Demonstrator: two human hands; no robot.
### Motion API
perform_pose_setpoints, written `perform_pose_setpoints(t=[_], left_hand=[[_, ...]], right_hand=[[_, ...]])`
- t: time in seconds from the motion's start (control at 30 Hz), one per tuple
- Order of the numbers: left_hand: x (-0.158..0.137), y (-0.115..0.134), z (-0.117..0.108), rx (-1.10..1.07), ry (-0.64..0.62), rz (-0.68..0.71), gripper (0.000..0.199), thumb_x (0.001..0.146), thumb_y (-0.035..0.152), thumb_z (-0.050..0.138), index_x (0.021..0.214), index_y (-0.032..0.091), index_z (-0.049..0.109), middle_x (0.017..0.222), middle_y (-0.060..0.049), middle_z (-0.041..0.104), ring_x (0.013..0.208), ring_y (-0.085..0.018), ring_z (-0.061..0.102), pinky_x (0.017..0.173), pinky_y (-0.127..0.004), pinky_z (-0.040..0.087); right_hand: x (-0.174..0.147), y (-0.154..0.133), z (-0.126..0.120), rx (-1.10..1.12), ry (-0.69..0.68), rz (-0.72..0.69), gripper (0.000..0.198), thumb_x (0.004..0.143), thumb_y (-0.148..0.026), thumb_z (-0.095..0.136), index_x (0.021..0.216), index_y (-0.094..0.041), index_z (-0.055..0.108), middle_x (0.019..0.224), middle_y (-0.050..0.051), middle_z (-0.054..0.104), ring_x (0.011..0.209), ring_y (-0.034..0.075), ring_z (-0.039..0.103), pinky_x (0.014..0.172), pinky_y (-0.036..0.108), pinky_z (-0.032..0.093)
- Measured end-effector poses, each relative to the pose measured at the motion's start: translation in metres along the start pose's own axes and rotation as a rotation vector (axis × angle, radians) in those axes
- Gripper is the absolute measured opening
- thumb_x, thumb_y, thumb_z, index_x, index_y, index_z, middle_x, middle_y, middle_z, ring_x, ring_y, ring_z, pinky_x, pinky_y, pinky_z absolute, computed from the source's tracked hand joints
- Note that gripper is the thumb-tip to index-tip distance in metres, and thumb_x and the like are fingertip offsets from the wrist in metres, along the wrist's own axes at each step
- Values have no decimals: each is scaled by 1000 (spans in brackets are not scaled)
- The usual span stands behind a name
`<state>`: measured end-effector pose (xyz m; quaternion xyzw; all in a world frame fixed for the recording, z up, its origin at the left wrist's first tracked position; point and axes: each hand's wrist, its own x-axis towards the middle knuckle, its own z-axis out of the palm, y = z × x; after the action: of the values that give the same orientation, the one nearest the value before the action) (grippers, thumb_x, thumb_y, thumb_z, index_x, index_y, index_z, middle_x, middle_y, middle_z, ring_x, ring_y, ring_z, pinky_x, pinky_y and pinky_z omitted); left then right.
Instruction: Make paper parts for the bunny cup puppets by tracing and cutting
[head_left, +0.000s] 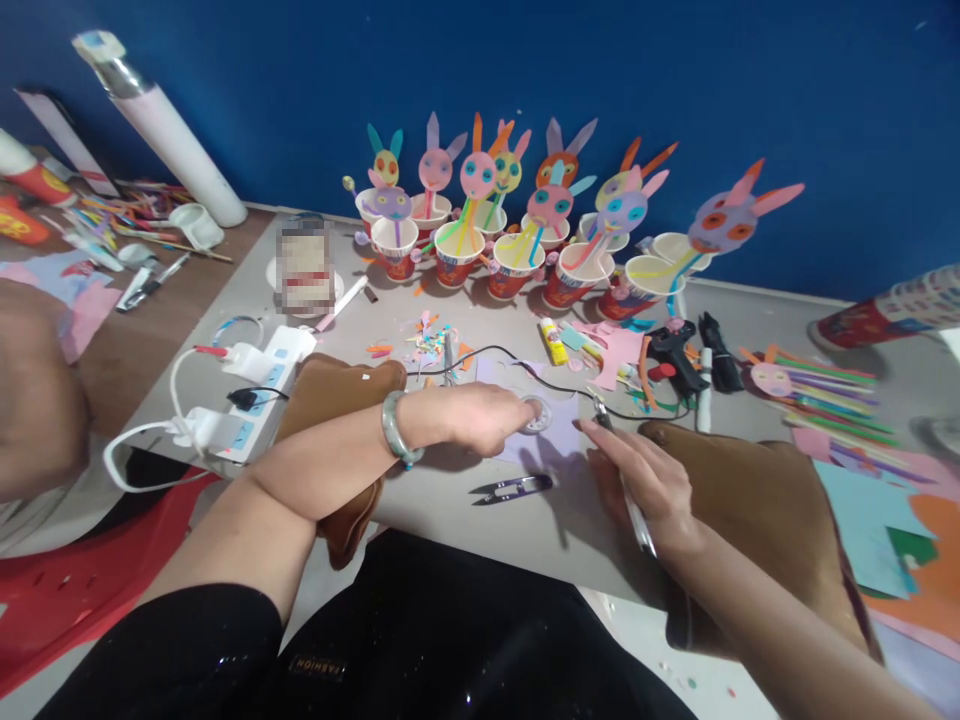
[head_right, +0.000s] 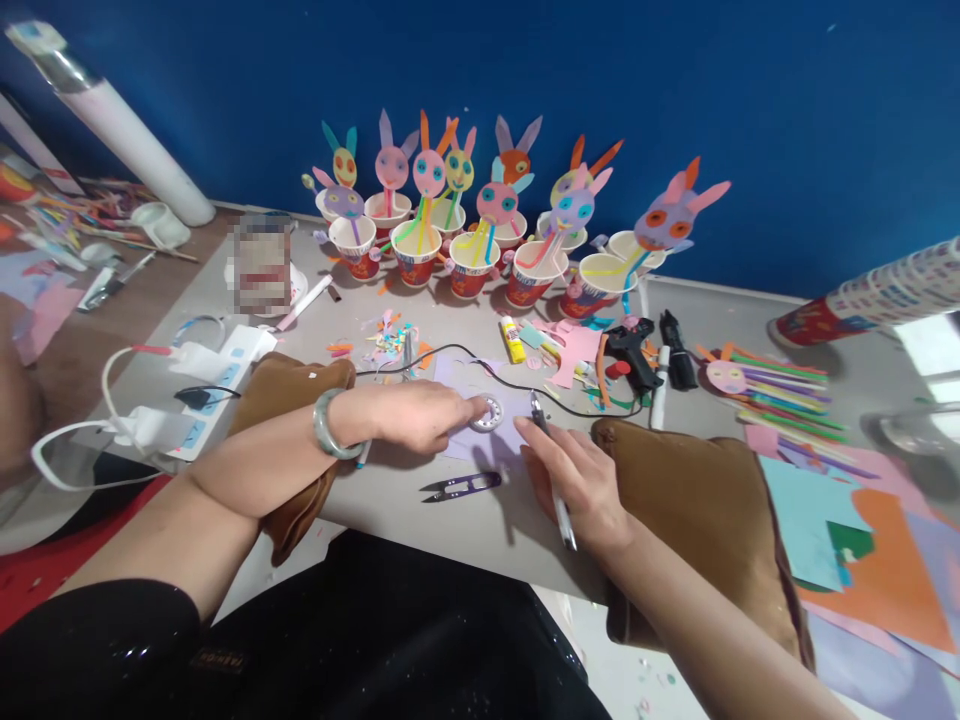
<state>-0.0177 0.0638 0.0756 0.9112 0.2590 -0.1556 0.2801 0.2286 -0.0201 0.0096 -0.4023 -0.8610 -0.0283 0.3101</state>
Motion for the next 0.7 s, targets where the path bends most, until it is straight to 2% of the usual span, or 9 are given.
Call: perform_pose_setpoints(t=[0.1, 0.23, 0.33, 0.47, 0.57, 0.7], left_hand=[[2, -2, 0, 0, 39, 12, 49, 85, 11, 54, 135, 12, 51, 109, -15, 70, 94, -27, 66, 79, -36, 49], [7, -4, 0, 14, 88, 17, 39, 91, 12, 48, 129, 13, 57, 107, -15, 72, 93, -25, 68, 80, -35, 50], [11, -8, 2, 0, 205, -1, 40, 92, 11, 46, 129, 17, 59, 109, -13, 73, 95, -25, 69, 79, -34, 50], [16, -13, 3, -53, 402, -79, 39, 92, 9, 42, 123, 18, 63, 115, -12, 74, 103, -25, 69, 84, -36, 51], [17, -15, 3, -101, 501, -117, 41, 90, 6, 40, 121, 17, 64, 125, -11, 72, 111, -23, 67, 88, -35, 50], [19, -17, 4, -94, 496, -181, 37, 89, 7, 42, 114, 17, 67, 119, -11, 74, 105, -23, 69, 83, -35, 51]], right_hand=[[13, 6, 13, 16, -86, 78, 25, 96, -16, 56, 120, -22, 58, 87, 7, 71, 70, 20, 65, 65, 34, 52], [29, 13, 35, 143, -246, 180, 31, 90, -34, 67, 117, -21, 56, 98, 12, 72, 88, 28, 69, 74, 39, 56], [35, 17, 40, 221, -287, 301, 26, 87, -37, 68, 106, -24, 56, 91, 8, 70, 81, 26, 68, 70, 38, 54], [38, 28, 30, 452, -270, 493, 30, 85, -43, 73, 101, -27, 53, 79, 1, 64, 67, 20, 62, 62, 34, 52], [33, 40, 19, 647, -194, 655, 39, 80, -52, 78, 95, -28, 51, 83, 1, 66, 63, 18, 61, 57, 34, 52], [19, 54, 12, 750, -92, 789, 46, 75, -54, 83, 95, -29, 51, 100, 4, 72, 77, 22, 69, 66, 38, 59]])
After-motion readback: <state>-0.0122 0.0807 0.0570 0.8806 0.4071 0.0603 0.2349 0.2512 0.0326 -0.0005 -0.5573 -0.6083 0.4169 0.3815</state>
